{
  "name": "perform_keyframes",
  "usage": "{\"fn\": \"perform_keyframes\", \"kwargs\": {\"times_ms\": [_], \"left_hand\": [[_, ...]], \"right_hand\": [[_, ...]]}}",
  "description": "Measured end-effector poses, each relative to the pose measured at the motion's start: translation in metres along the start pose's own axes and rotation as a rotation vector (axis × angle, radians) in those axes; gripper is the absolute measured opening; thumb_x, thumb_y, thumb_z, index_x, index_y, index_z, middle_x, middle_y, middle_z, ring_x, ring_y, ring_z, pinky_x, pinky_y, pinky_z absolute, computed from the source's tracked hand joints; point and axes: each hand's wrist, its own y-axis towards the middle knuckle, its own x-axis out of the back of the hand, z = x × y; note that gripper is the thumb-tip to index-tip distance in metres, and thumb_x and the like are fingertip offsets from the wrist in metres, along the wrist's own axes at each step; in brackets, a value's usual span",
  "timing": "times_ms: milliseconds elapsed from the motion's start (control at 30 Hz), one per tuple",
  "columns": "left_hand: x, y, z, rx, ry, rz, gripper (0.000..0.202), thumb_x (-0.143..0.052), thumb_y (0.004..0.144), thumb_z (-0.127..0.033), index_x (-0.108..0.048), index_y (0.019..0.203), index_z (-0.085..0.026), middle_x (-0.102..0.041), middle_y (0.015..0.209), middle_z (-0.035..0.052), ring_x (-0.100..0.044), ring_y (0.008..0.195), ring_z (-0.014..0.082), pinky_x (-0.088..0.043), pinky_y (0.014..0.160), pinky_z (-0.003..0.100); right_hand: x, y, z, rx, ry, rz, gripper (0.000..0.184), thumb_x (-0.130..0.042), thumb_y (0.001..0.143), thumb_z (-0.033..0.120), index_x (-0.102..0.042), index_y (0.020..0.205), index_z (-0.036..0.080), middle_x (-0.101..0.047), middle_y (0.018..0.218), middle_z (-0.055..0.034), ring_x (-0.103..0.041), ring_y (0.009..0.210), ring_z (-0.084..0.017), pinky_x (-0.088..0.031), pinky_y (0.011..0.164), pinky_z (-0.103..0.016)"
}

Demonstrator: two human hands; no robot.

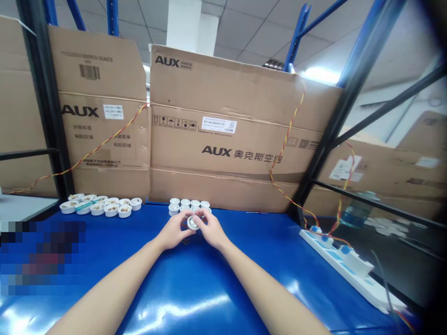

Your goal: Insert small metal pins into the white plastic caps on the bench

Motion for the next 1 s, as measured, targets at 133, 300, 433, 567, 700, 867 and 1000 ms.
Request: {"fn": "perform_keyframes", "kwargs": {"times_ms": [133,300,433,567,700,867,1000], "left_hand": [[0.002,0.0,0.004,0.012,0.062,0.005,0.04,-0.066,0.078,-0.03,-0.052,0.115,-0.021,-0.065,0.112,0.0059,-0.063,0.1,0.0212,-0.051,0.087,0.032],[0.022,0.001,0.026,0.018,0.45,-0.08,0.045,-0.066,0.075,-0.031,-0.055,0.119,-0.024,-0.055,0.128,0.0076,-0.049,0.12,0.0272,-0.041,0.101,0.041],[0.038,0.0,0.053,0.304,0.727,-0.18,0.061,-0.06,0.078,-0.038,-0.043,0.135,-0.025,-0.029,0.15,0.0122,-0.029,0.134,0.0387,-0.031,0.103,0.056],[0.041,0.0,0.063,0.397,0.764,-0.142,0.057,-0.058,0.079,-0.042,-0.044,0.132,-0.024,-0.025,0.153,0.0131,-0.026,0.136,0.0388,-0.032,0.102,0.055],[0.04,-0.001,0.054,0.343,0.704,-0.204,0.033,-0.058,0.077,-0.037,-0.054,0.106,-0.021,-0.055,0.127,0.0115,-0.051,0.115,0.0303,-0.043,0.09,0.04],[0.038,-0.004,0.037,0.271,0.545,-0.11,0.025,-0.061,0.074,-0.037,-0.055,0.095,-0.024,-0.067,0.088,0.0005,-0.062,0.08,0.0213,-0.045,0.071,0.029],[0.029,-0.005,0.029,0.192,0.438,-0.015,0.033,-0.063,0.072,-0.035,-0.058,0.103,-0.025,-0.069,0.098,0.0015,-0.063,0.089,0.0225,-0.047,0.079,0.03]], "right_hand": [[0.005,-0.005,0.013,0.157,-0.409,0.02,0.041,-0.069,0.072,0.039,-0.058,0.11,0.025,-0.064,0.105,-0.0025,-0.059,0.092,-0.019,-0.044,0.08,-0.029],[0.024,0.001,0.005,0.034,-0.784,0.073,0.037,-0.063,0.077,0.043,-0.062,0.107,0.022,-0.064,0.109,-0.0108,-0.059,0.1,-0.027,-0.042,0.079,-0.033],[0.054,0.006,-0.013,-0.293,-0.909,0.119,0.031,-0.063,0.076,0.043,-0.065,0.098,0.021,-0.068,0.099,-0.0143,-0.063,0.091,-0.029,-0.042,0.074,-0.035],[0.072,0.007,-0.019,-0.421,-1.07,-0.065,0.044,-0.066,0.075,0.041,-0.062,0.108,0.013,-0.064,0.106,-0.0226,-0.058,0.102,-0.036,-0.039,0.083,-0.045],[0.054,0.005,-0.014,-0.118,-0.884,-0.01,0.028,-0.063,0.08,0.03,-0.065,0.105,0.018,-0.065,0.109,-0.0143,-0.059,0.1,-0.028,-0.041,0.085,-0.038],[0.018,-0.001,-0.011,0.154,-0.498,0.373,0.013,-0.06,0.082,0.024,-0.071,0.09,0.024,-0.071,0.093,-0.0012,-0.064,0.085,-0.017,-0.044,0.078,-0.027],[0.008,-0.004,-0.011,0.187,-0.445,0.39,0.013,-0.062,0.081,0.024,-0.071,0.09,0.023,-0.071,0.089,-0.0008,-0.063,0.078,-0.015,-0.044,0.071,-0.025]]}}
